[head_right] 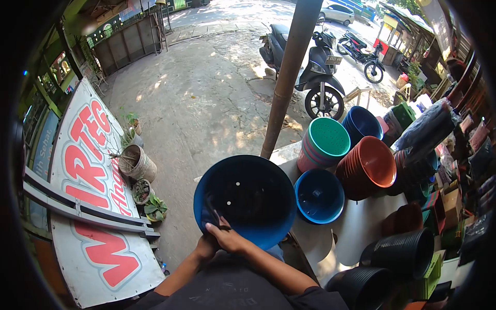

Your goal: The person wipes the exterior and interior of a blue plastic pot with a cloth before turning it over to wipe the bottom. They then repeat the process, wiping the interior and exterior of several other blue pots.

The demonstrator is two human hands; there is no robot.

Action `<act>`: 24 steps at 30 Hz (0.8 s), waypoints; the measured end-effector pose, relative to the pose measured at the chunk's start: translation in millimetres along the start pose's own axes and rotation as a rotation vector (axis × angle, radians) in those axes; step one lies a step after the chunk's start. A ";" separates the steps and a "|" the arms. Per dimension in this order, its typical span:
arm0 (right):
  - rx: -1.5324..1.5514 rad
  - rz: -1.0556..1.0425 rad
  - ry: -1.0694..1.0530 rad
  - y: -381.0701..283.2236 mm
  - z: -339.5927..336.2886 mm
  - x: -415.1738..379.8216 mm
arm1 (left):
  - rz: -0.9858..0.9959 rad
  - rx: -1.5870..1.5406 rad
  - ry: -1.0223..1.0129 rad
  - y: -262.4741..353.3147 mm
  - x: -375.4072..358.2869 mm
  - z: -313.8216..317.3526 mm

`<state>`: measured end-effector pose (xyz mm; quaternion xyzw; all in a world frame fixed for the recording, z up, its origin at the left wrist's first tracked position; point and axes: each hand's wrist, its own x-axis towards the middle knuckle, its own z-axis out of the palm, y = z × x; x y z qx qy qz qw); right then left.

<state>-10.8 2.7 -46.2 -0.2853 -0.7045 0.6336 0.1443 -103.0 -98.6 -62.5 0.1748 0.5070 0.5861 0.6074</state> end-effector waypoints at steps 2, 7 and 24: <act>0.040 0.087 -0.087 -25.3 -23.8 -12.5 | -0.052 0.092 -0.107 -24.6 3.7 -19.1; -0.094 0.244 -0.334 -23.3 -55.0 -14.4 | -0.048 0.026 -0.117 -14.3 -7.6 -3.2; -0.708 0.090 -0.534 -18.1 -90.9 -45.5 | 0.161 0.044 0.118 17.4 18.9 -19.2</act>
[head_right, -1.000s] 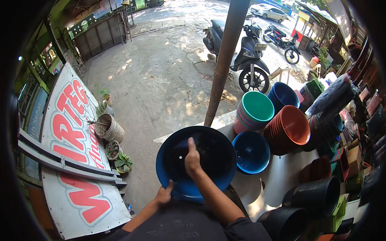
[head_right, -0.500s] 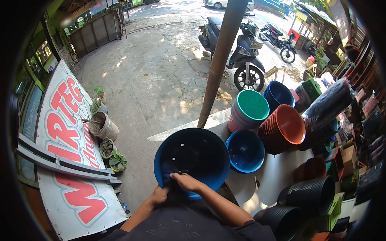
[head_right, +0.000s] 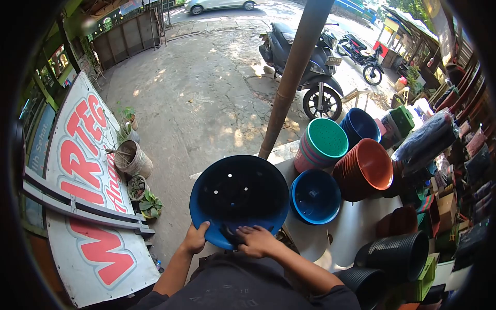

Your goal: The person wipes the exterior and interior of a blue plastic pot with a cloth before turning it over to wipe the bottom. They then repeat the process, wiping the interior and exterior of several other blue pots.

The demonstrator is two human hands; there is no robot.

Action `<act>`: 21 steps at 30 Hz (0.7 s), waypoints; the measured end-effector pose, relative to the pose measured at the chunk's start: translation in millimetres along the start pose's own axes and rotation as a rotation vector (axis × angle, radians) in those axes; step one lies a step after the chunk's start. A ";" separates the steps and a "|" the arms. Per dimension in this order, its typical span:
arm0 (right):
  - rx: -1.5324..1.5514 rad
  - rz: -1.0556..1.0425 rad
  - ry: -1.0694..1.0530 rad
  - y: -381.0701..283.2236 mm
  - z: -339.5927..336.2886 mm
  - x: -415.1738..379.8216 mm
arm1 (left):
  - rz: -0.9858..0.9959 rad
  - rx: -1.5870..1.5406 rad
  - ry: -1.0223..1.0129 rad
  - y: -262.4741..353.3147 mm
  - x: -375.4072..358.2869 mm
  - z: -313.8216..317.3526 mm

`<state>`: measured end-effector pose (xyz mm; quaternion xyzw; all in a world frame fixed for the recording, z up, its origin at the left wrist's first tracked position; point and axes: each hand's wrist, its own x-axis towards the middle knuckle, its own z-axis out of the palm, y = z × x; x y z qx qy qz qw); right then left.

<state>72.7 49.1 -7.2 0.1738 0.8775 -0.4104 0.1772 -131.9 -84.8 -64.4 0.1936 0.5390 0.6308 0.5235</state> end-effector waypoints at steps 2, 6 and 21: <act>-0.444 0.165 0.010 16.7 -9.7 -8.2 | -0.055 -0.012 0.030 -0.1 -2.9 0.4; -0.707 0.168 0.394 39.3 -40.3 -20.9 | -0.113 0.053 0.057 1.8 -11.2 4.4; -0.145 -0.356 0.388 -25.6 -38.9 49.1 | -0.115 -0.123 -0.033 3.5 -13.0 25.0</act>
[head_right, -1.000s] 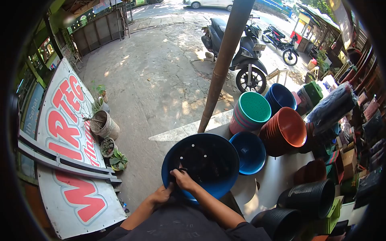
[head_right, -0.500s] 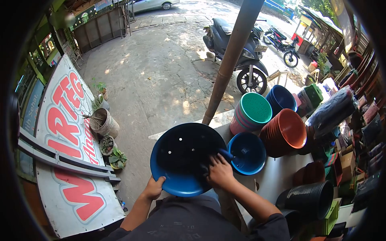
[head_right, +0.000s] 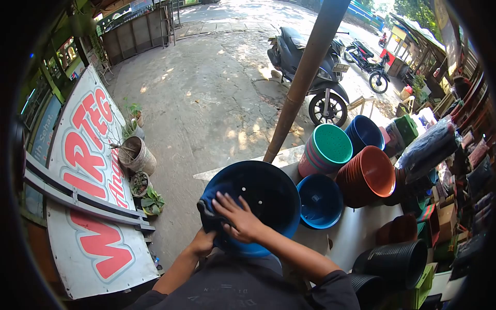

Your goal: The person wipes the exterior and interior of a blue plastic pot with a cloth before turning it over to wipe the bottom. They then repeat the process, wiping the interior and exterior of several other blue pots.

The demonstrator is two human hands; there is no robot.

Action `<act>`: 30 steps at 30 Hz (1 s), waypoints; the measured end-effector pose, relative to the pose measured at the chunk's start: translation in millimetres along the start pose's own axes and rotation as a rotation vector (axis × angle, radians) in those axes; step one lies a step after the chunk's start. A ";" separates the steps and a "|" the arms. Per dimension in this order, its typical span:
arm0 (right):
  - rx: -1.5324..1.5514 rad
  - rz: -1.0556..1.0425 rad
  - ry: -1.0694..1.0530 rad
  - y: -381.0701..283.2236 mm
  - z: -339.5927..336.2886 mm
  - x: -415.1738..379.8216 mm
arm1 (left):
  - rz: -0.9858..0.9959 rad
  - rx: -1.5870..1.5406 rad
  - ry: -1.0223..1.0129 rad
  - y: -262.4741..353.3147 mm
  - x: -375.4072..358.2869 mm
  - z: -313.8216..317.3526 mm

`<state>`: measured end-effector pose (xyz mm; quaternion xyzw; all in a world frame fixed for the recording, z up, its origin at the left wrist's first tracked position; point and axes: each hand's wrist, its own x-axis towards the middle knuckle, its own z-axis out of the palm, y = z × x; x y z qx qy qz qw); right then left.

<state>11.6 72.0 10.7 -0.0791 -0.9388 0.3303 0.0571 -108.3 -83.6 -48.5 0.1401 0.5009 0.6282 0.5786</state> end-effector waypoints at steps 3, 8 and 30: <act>0.500 0.184 -0.396 0.7 12.3 -23.7 | 0.105 0.066 -0.005 1.0 5.7 -17.6; 0.382 0.084 -0.286 -23.4 11.6 -46.2 | 0.071 0.043 0.207 3.6 7.7 -33.6; -0.755 -0.367 0.109 34.3 -20.4 -70.0 | 0.061 0.306 0.079 80.2 -19.9 -41.4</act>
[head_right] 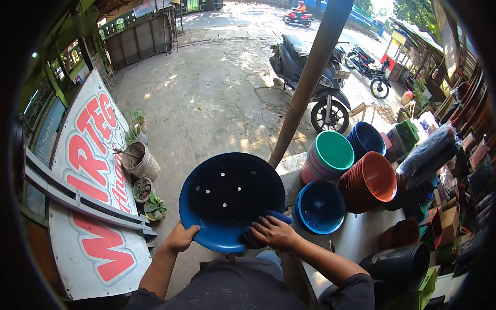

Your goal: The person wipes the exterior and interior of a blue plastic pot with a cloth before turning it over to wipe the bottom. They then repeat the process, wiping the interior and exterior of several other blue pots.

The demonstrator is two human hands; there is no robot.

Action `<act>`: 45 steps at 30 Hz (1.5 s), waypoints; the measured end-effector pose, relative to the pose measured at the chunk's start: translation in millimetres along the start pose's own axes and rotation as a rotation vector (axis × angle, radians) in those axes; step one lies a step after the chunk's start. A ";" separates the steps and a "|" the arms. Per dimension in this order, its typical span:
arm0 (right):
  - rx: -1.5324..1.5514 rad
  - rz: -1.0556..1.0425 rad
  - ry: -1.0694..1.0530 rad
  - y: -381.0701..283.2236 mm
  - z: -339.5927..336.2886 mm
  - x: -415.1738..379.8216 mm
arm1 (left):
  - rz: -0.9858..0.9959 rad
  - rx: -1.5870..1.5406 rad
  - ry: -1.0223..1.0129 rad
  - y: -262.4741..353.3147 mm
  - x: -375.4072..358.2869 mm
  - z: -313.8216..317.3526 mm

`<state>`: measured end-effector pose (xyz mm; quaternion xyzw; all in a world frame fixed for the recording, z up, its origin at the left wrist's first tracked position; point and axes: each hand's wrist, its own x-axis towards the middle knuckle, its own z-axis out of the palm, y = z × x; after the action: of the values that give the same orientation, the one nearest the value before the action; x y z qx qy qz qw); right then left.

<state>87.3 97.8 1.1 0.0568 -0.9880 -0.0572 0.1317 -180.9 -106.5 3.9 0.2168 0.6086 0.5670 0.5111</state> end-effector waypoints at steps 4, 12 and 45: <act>-0.104 0.034 0.077 -2.5 7.2 1.7 | 0.125 -0.003 0.087 -3.2 15.2 1.9; 0.034 0.467 0.180 -73.3 21.5 77.2 | 0.179 -0.390 0.295 -60.0 22.2 85.2; 0.165 0.596 0.162 -76.4 31.1 77.2 | 0.021 -0.314 0.240 -51.8 31.9 65.3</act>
<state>12.4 15.6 -18.9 -0.2204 -0.9487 0.0687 0.2161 -120.1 -62.6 -44.5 0.0716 0.5671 0.6819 0.4564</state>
